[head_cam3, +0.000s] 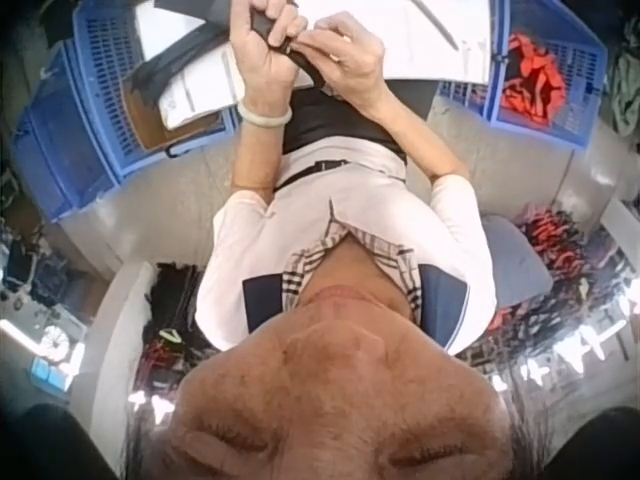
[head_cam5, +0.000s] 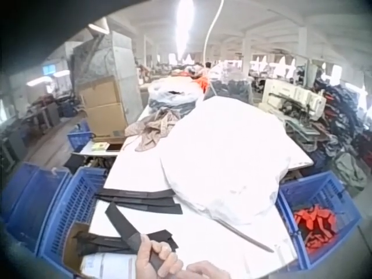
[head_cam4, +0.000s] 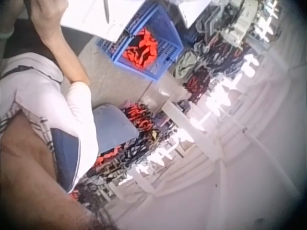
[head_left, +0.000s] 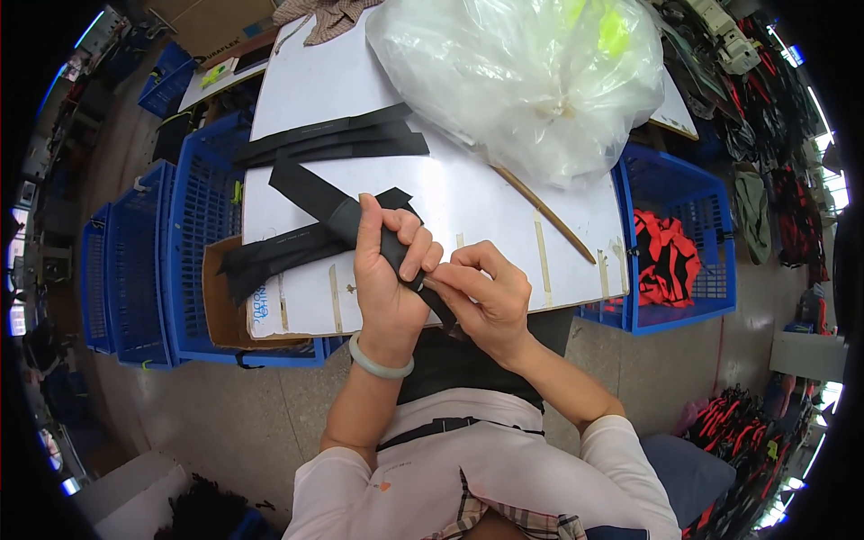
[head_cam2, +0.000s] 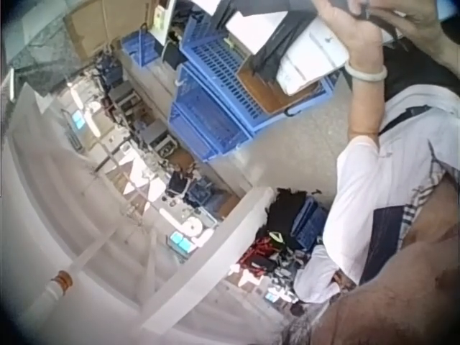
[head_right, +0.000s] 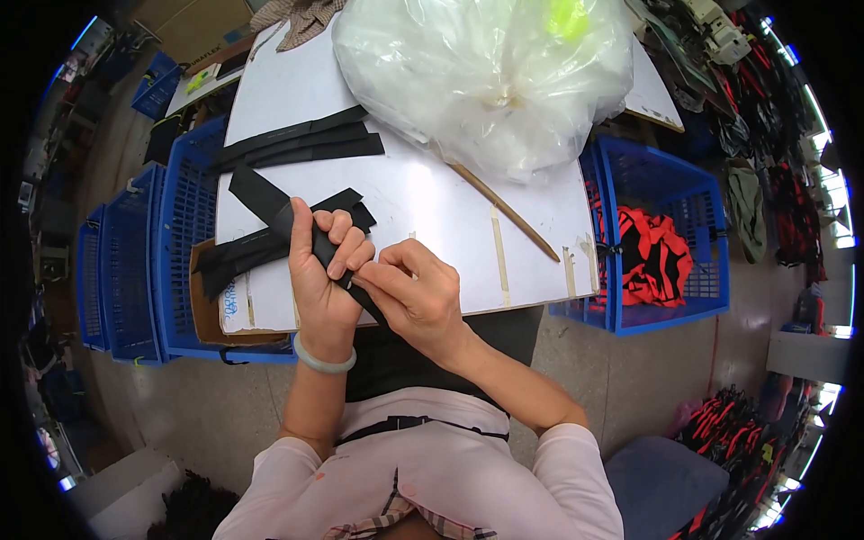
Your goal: The recorder is manually applying strips of adhesive tape to black nylon straps on a workshop table.
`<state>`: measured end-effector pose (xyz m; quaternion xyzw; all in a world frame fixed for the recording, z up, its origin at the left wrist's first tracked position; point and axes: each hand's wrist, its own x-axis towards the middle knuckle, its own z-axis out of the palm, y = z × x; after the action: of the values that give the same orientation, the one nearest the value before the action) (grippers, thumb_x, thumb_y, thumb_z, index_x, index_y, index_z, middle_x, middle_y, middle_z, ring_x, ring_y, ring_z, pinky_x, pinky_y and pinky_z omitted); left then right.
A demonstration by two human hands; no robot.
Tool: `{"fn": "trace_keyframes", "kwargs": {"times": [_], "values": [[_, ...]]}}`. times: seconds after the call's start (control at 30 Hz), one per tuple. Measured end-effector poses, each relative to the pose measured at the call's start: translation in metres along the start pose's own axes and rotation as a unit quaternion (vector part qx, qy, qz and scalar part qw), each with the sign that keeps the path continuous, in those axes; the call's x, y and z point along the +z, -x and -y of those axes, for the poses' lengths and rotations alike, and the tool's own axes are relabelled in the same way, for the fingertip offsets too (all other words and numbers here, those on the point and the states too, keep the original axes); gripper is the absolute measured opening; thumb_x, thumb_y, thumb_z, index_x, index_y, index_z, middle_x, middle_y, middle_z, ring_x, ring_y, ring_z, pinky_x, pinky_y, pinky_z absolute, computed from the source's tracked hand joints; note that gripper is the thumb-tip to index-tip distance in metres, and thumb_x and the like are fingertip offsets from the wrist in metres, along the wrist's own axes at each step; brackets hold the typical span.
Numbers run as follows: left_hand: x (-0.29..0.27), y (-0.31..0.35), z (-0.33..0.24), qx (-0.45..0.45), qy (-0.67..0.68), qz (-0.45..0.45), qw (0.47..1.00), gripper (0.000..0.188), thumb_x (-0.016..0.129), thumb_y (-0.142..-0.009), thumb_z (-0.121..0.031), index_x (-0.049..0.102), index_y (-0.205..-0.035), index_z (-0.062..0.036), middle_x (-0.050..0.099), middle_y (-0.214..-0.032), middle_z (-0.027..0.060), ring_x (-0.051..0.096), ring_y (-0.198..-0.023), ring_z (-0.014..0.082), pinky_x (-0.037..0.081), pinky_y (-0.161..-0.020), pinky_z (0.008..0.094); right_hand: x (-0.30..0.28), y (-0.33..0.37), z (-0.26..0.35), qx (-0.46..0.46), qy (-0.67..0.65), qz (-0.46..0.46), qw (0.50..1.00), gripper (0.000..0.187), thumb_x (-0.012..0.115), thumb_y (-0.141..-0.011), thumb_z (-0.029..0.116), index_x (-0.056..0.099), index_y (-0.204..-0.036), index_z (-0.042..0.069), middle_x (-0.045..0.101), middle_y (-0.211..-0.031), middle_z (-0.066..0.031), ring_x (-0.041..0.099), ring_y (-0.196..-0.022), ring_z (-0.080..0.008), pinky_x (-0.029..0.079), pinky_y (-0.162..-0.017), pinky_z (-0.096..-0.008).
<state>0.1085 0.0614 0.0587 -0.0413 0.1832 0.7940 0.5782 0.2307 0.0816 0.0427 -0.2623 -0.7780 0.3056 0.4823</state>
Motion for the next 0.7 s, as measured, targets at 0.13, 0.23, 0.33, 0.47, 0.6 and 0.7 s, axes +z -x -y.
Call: {"fn": "trace_keyframes", "kwargs": {"times": [0.13,0.23,0.33,0.47,0.6,0.7], "values": [[0.000,-0.002,-0.013,0.011,0.020,-0.011,1.000,0.040,0.052,-0.099,-0.043,0.050,-0.079,-0.0081,0.039,-0.066,-0.0005,0.030,-0.042,0.0068,0.033,-0.043,0.0215,-0.013,-0.004,0.000,-0.056,0.031,0.061,0.996,0.027,0.081,-0.072,0.012,0.072,-0.097,0.010,0.055,-0.080,-0.0050,0.055,-0.065,-0.0176,0.046,-0.055,-0.0292],[-0.001,-0.004,-0.015,0.022,0.016,0.018,0.999,0.040,0.052,-0.099,-0.043,0.050,-0.079,-0.0081,0.039,-0.066,-0.0006,0.031,-0.042,0.0065,0.033,-0.043,0.0217,-0.022,-0.005,0.011,-0.038,0.075,0.164,0.983,0.038,0.080,-0.073,0.025,0.069,-0.106,0.009,0.054,-0.080,-0.0049,0.055,-0.070,-0.0191,0.047,-0.061,-0.0323],[0.001,0.000,-0.007,0.023,-0.075,0.009,0.997,0.041,0.054,-0.097,-0.046,0.051,-0.076,-0.0115,0.044,-0.067,-0.0010,0.034,-0.043,0.0075,0.036,-0.045,0.0244,-0.023,-0.005,0.010,-0.021,0.138,0.238,0.961,0.047,0.078,-0.074,0.035,0.065,-0.113,0.012,0.051,-0.077,-0.0047,0.052,-0.067,-0.0203,0.043,-0.061,-0.0328],[-0.012,-0.001,-0.008,-0.013,-0.034,0.004,0.999,0.041,0.054,-0.097,-0.046,0.052,-0.075,-0.0117,0.045,-0.067,-0.0007,0.034,-0.043,0.0084,0.037,-0.047,0.0252,-0.018,-0.004,0.009,-0.001,0.166,0.310,0.936,0.049,0.077,-0.075,0.034,0.062,-0.117,0.014,0.049,-0.075,-0.0041,0.051,-0.065,-0.0210,0.039,-0.059,-0.0333],[-0.010,-0.003,-0.013,-0.020,-0.004,0.012,1.000,0.042,0.052,-0.098,-0.046,0.052,-0.075,-0.0107,0.044,-0.066,-0.0005,0.033,-0.042,0.0088,0.036,-0.046,0.0252,-0.016,0.003,0.010,-0.045,0.142,0.220,0.964,0.051,0.077,-0.075,0.029,0.060,-0.121,0.014,0.051,-0.074,-0.0044,0.054,-0.064,-0.0205,0.039,-0.058,-0.0337],[-0.009,-0.006,-0.017,-0.010,0.014,0.027,0.999,0.043,0.050,-0.099,-0.045,0.053,-0.075,-0.0097,0.042,-0.065,-0.0002,0.033,-0.042,0.0088,0.035,-0.046,0.0251,-0.015,0.005,0.013,-0.009,0.148,0.223,0.963,0.049,0.076,-0.076,0.029,0.060,-0.121,0.015,0.051,-0.071,-0.0045,0.053,-0.058,-0.0206,0.040,-0.055,-0.0326]]}}
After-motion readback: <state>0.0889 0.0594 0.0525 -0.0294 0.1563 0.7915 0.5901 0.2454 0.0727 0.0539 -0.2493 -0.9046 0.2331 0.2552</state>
